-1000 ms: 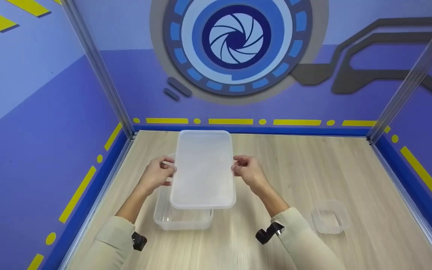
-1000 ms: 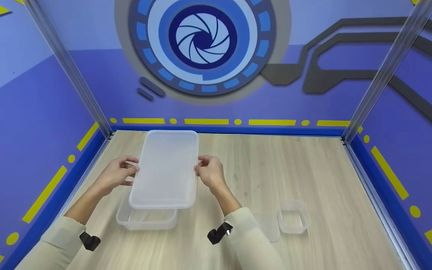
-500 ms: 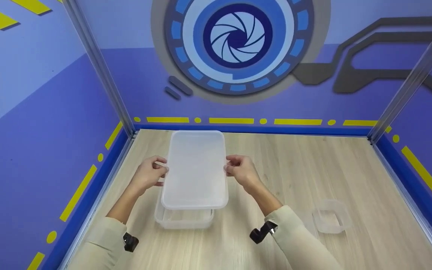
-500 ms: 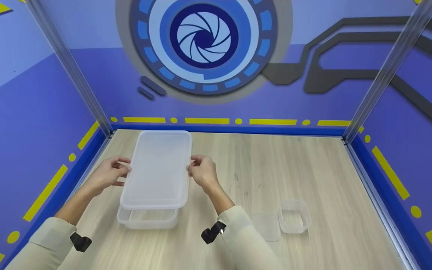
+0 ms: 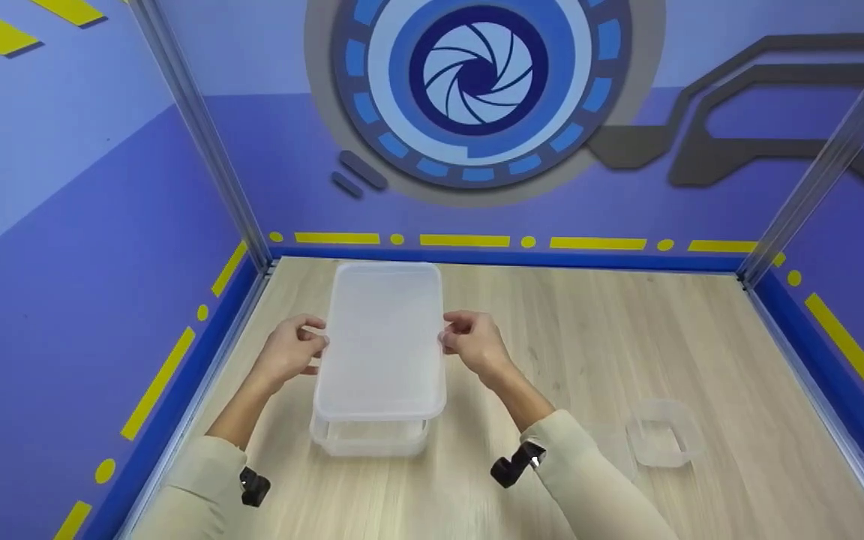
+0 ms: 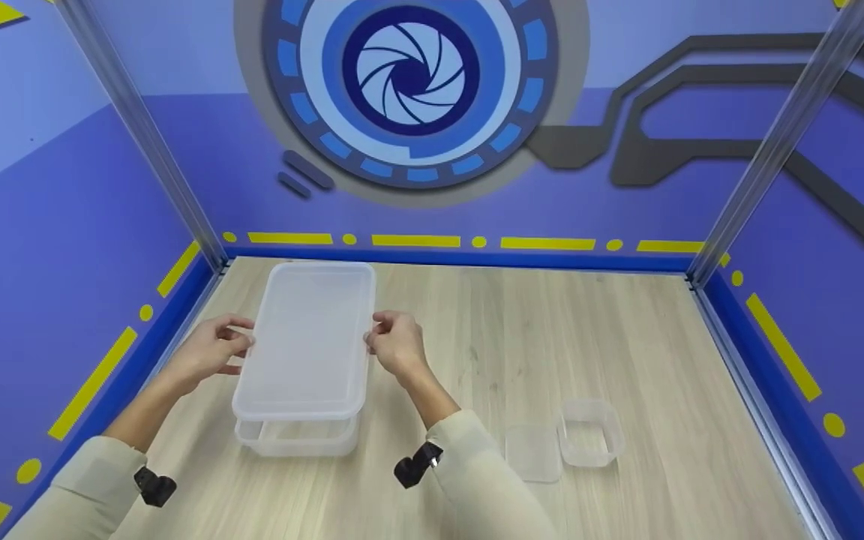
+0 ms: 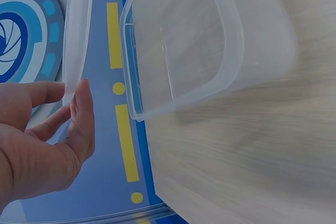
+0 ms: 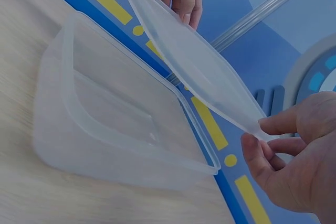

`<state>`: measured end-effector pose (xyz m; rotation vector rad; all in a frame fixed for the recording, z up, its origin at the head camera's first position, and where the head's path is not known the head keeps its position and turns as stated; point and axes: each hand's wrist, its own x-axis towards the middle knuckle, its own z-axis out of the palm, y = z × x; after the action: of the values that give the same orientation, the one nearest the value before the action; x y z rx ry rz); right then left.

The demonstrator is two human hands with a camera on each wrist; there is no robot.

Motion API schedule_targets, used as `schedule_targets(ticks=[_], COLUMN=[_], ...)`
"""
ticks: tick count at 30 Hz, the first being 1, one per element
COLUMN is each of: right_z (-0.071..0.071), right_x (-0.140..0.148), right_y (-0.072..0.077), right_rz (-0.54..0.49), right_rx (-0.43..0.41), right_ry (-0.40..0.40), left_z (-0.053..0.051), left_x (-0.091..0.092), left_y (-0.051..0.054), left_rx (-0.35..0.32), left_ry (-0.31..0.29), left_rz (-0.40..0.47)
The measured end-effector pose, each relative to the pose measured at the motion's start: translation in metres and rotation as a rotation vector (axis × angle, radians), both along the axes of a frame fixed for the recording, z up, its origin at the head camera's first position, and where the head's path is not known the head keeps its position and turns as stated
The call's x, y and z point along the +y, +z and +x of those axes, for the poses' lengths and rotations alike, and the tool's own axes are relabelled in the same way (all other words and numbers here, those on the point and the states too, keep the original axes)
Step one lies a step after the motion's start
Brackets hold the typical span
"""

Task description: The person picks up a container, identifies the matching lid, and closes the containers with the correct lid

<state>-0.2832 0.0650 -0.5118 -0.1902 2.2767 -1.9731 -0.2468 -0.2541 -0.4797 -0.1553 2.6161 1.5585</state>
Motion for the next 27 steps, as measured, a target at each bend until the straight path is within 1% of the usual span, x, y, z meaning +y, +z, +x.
schedule_targets(ticks=[5, 10, 14, 20, 27], right_z=[0.000, 0.000, 0.002, 0.001, 0.003], right_x=[-0.005, -0.012, -0.016, -0.018, -0.022], right_y=[-0.001, -0.006, -0.012, -0.021, -0.028], right_rz=[-0.009, -0.005, 0.017, 0.033, 0.022], right_rx=[-0.005, -0.012, -0.009, -0.003, -0.041], right_ry=[0.006, 0.018, 0.020, 0.019, -0.006], left_z=[0.002, 0.004, 0.004, 0.004, 0.003], left_x=[-0.003, -0.007, -0.009, -0.009, -0.010], left_y=[-0.003, -0.011, -0.019, -0.027, -0.035], left_rx=[0.008, 0.013, 0.012, 0.001, -0.023], left_ry=[0.011, 0.030, 0.045, 0.066, 0.073], left_rz=[-0.035, -0.066, -0.061, -0.055, -0.064])
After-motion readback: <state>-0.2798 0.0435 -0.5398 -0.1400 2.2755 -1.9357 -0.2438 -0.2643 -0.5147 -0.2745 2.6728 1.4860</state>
